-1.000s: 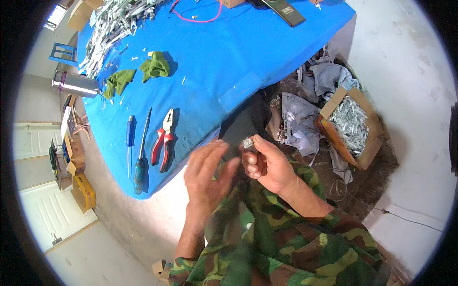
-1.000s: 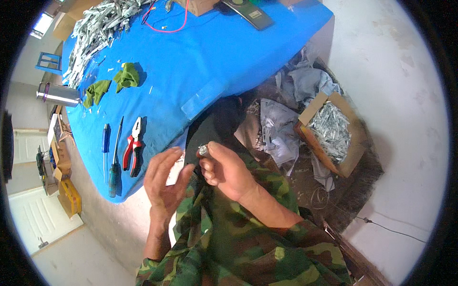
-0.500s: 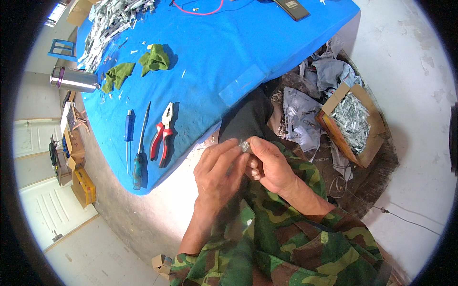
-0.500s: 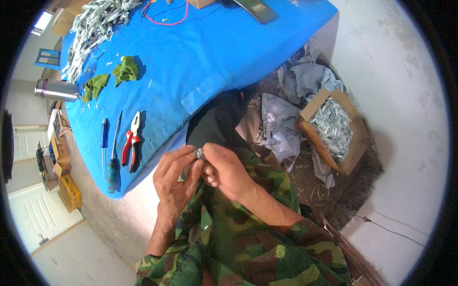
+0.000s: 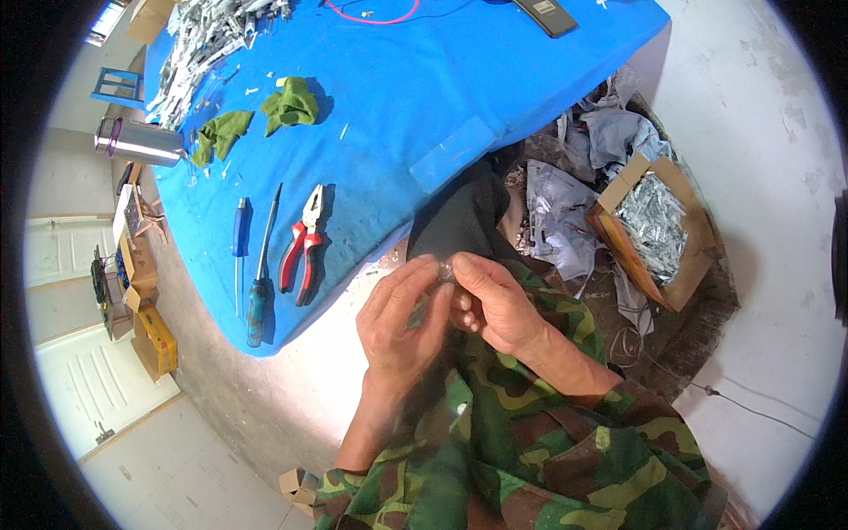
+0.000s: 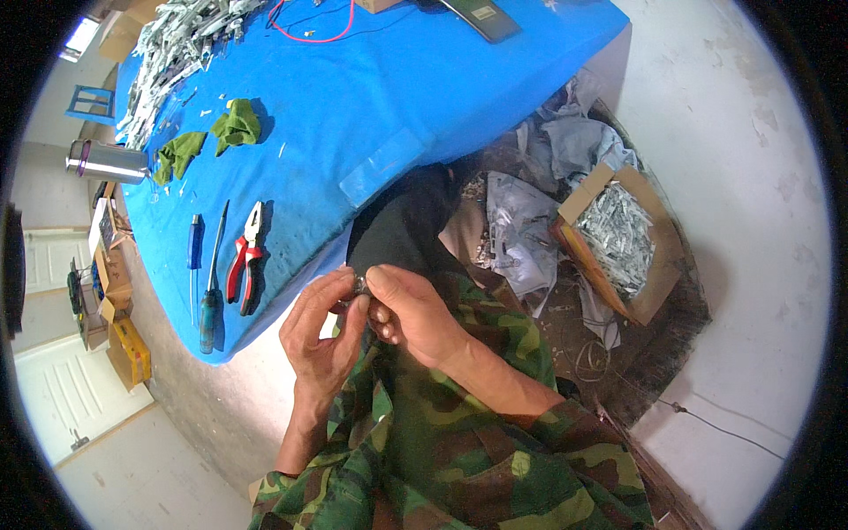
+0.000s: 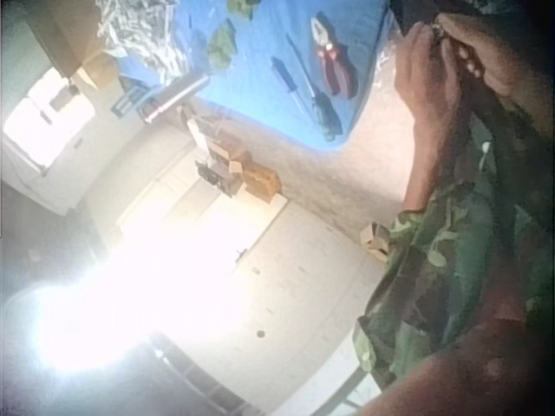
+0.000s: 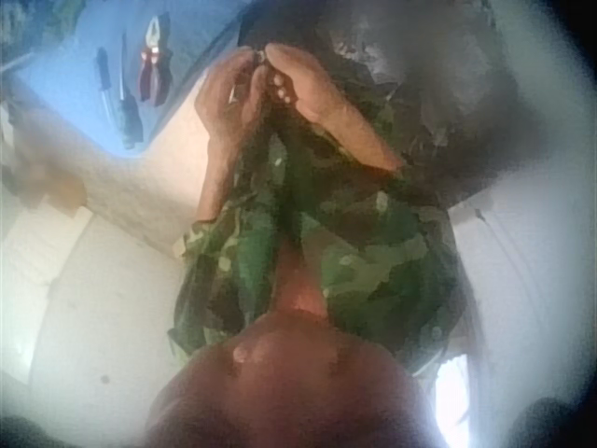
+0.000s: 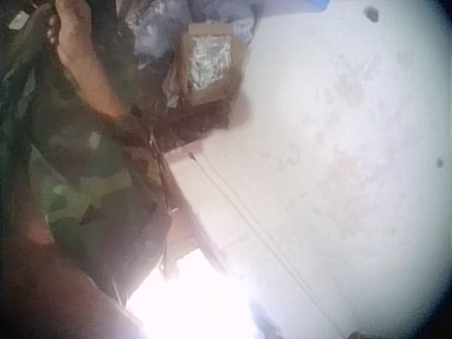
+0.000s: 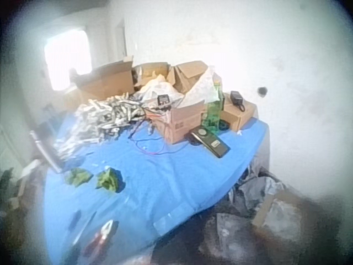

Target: The person uses pliers to pull a metal pin from a small cylindrical component, removes internal parts by hand, and затем uses a screwdriver to push and separate the inner casing.

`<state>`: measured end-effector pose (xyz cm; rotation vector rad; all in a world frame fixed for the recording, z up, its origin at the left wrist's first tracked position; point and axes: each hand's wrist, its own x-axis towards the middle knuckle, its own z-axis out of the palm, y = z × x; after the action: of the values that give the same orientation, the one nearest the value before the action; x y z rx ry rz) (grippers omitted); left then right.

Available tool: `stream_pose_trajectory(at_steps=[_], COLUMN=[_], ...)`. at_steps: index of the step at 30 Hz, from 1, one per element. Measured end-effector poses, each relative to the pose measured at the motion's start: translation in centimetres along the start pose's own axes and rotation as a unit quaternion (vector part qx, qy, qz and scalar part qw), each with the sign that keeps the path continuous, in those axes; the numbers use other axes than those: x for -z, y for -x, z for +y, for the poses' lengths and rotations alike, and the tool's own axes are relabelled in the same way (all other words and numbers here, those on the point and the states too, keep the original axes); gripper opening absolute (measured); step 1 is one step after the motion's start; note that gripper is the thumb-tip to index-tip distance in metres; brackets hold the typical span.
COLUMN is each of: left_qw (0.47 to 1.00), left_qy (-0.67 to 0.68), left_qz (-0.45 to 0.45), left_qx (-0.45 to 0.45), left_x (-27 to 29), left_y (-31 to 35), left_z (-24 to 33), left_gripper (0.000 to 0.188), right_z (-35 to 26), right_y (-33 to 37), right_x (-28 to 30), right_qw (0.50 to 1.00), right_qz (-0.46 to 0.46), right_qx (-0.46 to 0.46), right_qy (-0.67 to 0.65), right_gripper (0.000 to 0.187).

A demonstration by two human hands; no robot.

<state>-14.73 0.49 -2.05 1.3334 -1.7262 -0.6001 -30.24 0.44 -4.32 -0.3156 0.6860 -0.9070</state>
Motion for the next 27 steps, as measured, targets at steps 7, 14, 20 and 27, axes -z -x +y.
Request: stream_pose_trajectory(at_steps=[7,14,20,27], left_qw=[1.000,1.000,0.992,0.977], left_qy=[0.008,-0.002,0.065,0.108], left_qz=[-0.024,-0.004,-0.018,-0.031], left_qx=[0.007,0.013,0.104,0.180], left_x=[-0.1,-1.2,-1.1,-0.7], left_y=[-0.3,0.4,0.3,0.7], left_z=[0.6,1.0,1.4,1.1], left_gripper=[0.022,0.019,0.018,0.028], right_z=[0.2,-0.5,-0.5,-0.1], right_y=[0.4,0.9,0.7,0.3], right_x=[0.4,0.0,0.4,0.6], right_qw=[1.000,0.998,0.997,0.996], right_qz=[0.008,0.033,0.037,0.033], right_qx=[0.005,0.015,0.015,0.029], right_qy=[0.022,0.051,0.059,0.075], right_gripper=[0.037,0.038,0.037,0.034])
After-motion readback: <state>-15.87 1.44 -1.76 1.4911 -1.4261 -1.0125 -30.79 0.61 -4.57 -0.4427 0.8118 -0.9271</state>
